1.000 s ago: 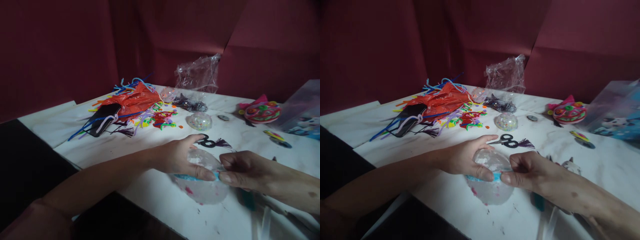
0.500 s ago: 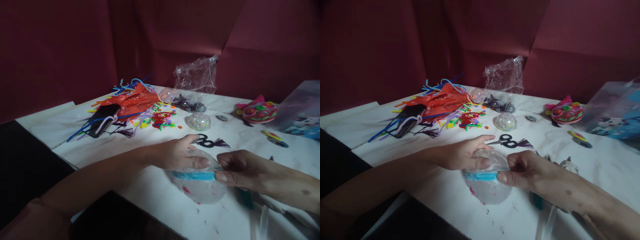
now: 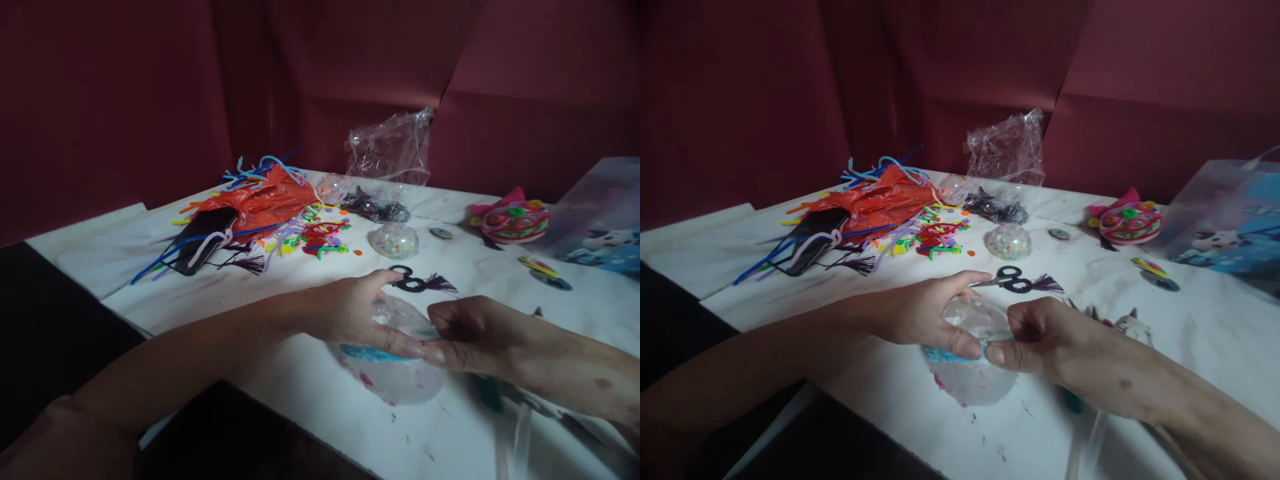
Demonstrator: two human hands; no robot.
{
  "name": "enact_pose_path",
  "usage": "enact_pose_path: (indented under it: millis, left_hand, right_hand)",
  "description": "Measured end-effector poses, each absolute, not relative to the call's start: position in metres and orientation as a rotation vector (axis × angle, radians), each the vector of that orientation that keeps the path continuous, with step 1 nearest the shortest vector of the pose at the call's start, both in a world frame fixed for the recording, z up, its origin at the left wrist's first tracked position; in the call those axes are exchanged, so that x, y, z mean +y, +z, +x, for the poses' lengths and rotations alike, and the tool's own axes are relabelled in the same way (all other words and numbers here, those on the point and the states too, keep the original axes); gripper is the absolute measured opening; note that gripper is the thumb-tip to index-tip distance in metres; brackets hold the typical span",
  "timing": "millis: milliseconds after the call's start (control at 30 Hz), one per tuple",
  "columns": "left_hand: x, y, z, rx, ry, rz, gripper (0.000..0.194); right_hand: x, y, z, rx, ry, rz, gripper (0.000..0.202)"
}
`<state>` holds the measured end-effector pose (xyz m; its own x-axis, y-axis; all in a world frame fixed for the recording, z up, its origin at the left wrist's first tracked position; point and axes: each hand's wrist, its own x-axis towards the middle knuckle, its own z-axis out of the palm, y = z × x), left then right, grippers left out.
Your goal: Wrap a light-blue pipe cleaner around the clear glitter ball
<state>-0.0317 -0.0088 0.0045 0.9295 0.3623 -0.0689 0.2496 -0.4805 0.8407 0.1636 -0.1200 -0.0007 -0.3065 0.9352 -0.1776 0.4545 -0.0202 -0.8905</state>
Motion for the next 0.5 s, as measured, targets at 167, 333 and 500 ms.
enact_pose_path:
  millis: [167, 333, 500]
  left_hand:
    - [-0.0100, 0.0086, -0.0351, 0.358, 0.141, 2.182, 0.093]
    - [-0.0112, 0.0090, -0.0394, 0.375, 0.149, 2.197, 0.095]
    - [-0.0133, 0.0087, -0.0380, 0.453, 0.090, 2.139, 0.103]
  right_hand:
    - [-0.1189, 0.0023, 0.1590, -1.808, 1.197, -1.520, 0.054]
    - [-0.1199, 0.0031, 0.1574, -1.851, 1.147, -1.557, 0.053]
    - [-0.1193, 0.0001, 0.1605, -1.876, 1.128, -1.605, 0.058]
